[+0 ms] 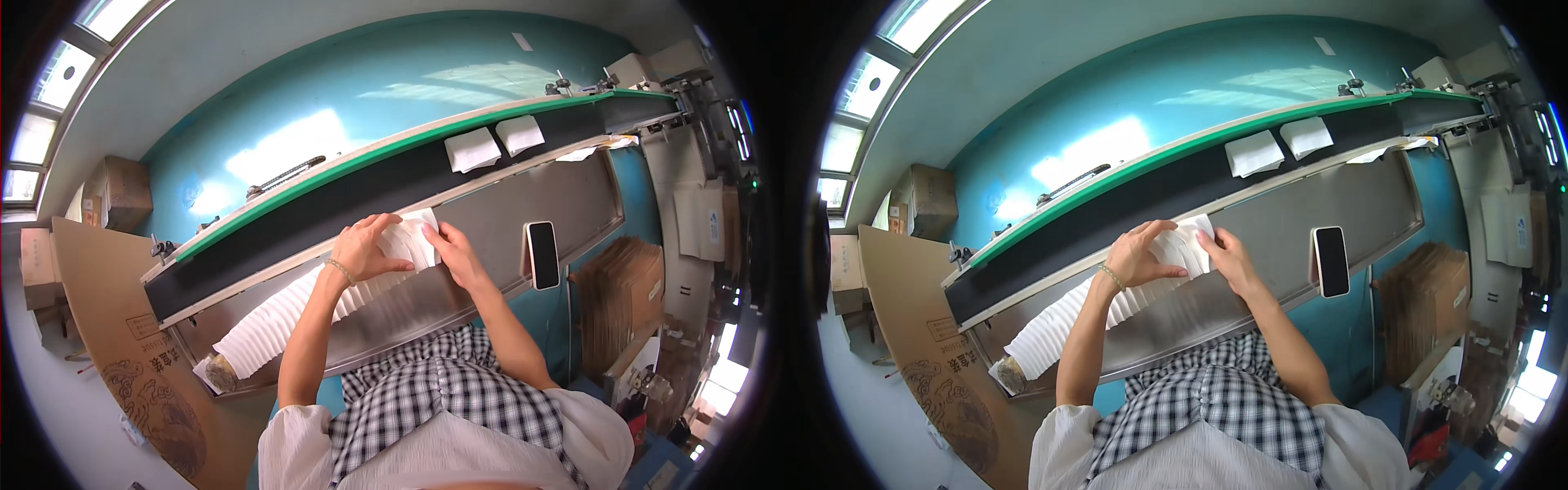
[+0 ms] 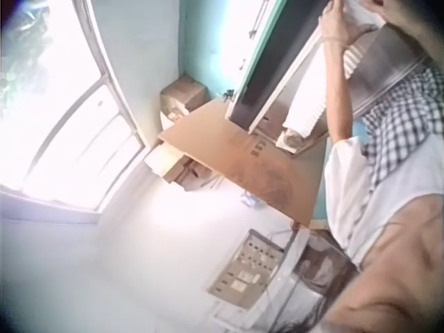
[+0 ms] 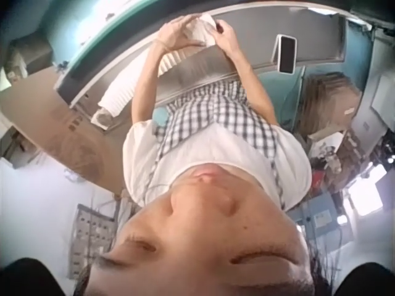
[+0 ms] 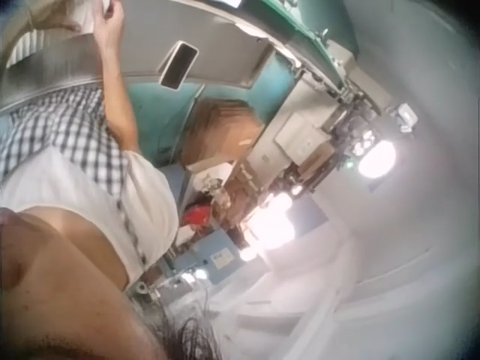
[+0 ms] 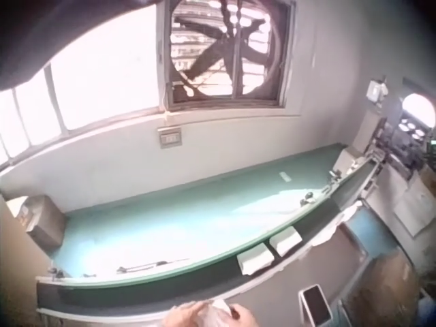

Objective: Sorting and stacking stacks of paper products from a feeder into a shipping box.

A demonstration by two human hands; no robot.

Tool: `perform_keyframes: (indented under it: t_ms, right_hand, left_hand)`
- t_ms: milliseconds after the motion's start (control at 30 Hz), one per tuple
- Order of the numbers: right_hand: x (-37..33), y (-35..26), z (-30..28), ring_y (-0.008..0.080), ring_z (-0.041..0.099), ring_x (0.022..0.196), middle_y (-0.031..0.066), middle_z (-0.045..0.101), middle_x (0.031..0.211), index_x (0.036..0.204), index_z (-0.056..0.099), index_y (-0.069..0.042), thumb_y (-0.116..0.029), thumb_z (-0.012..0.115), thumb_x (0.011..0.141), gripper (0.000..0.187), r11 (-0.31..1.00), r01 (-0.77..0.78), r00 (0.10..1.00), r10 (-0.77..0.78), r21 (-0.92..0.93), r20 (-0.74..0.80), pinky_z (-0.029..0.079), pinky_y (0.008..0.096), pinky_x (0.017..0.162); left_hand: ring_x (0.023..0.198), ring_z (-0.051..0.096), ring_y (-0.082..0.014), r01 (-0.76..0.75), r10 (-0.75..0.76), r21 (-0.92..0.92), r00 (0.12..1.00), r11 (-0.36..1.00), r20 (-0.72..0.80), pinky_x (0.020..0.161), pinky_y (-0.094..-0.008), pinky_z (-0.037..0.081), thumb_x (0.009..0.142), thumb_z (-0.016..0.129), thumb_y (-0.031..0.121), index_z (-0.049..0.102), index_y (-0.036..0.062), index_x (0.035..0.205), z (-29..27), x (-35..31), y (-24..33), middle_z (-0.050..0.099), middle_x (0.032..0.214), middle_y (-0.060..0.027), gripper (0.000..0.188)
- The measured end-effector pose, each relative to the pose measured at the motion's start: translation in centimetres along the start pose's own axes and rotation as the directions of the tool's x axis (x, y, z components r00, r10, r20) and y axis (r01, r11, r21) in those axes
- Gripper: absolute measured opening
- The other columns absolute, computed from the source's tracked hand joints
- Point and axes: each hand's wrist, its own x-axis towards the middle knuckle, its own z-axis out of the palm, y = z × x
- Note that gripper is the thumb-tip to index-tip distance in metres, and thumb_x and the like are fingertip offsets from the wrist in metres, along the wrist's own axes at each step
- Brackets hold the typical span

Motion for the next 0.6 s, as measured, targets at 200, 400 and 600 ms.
perform_keyframes:
  t_ms: [200, 400, 600]
  right_hand:
    - [3.7, -2.0, -1.1, 0.0098, 0.063, 0.075, 0.0080, 0.069, 0.093, 0.115, 0.057, 0.003, -0.027, 0.070, 0.095, 0.038, 0.997, 0.044, 0.997, -0.040, 0.061, -0.068, 0.050, 0.0252, 0.060]
    - [-0.6, -1.4, 3.1, 0.0093, 0.059, 0.075, 0.0056, 0.065, 0.088, 0.116, 0.062, 0.002, -0.039, 0.074, 0.091, 0.050, 0.739, 0.348, 0.934, -0.326, -0.577, 0.146, 0.051, 0.0268, 0.069]
    - [-0.9, -1.6, -0.1, 0.0079, 0.055, 0.073, 0.0004, 0.064, 0.086, 0.106, 0.066, -0.003, -0.036, 0.065, 0.097, 0.034, 0.920, 0.091, 0.991, -0.045, -0.382, 0.128, 0.045, 0.0253, 0.064]
  left_hand:
    - [0.106, 0.065, -0.0346, -0.029, 0.027, -0.035, 0.998, 0.999, -0.053, 0.090, -0.0432, 0.051, 0.060, 0.086, 0.059, 0.059, 0.0154, 0.123, -0.2, 0.6, -1.1, 0.067, 0.118, -0.0131, 0.082]
    - [0.110, 0.063, -0.0354, -0.114, 0.129, 0.123, 0.984, 0.986, -0.126, 0.094, -0.0448, 0.049, 0.062, 0.085, 0.059, 0.054, 0.0145, 0.135, 0.1, -0.9, -1.2, 0.065, 0.123, -0.0133, 0.091]
    - [0.119, 0.058, -0.0311, -0.019, 0.019, 0.039, 1.000, 0.999, -0.007, 0.096, -0.0455, 0.045, 0.064, 0.084, 0.059, 0.054, 0.0178, 0.136, 0.0, -1.2, -2.0, 0.064, 0.126, -0.0102, 0.088]
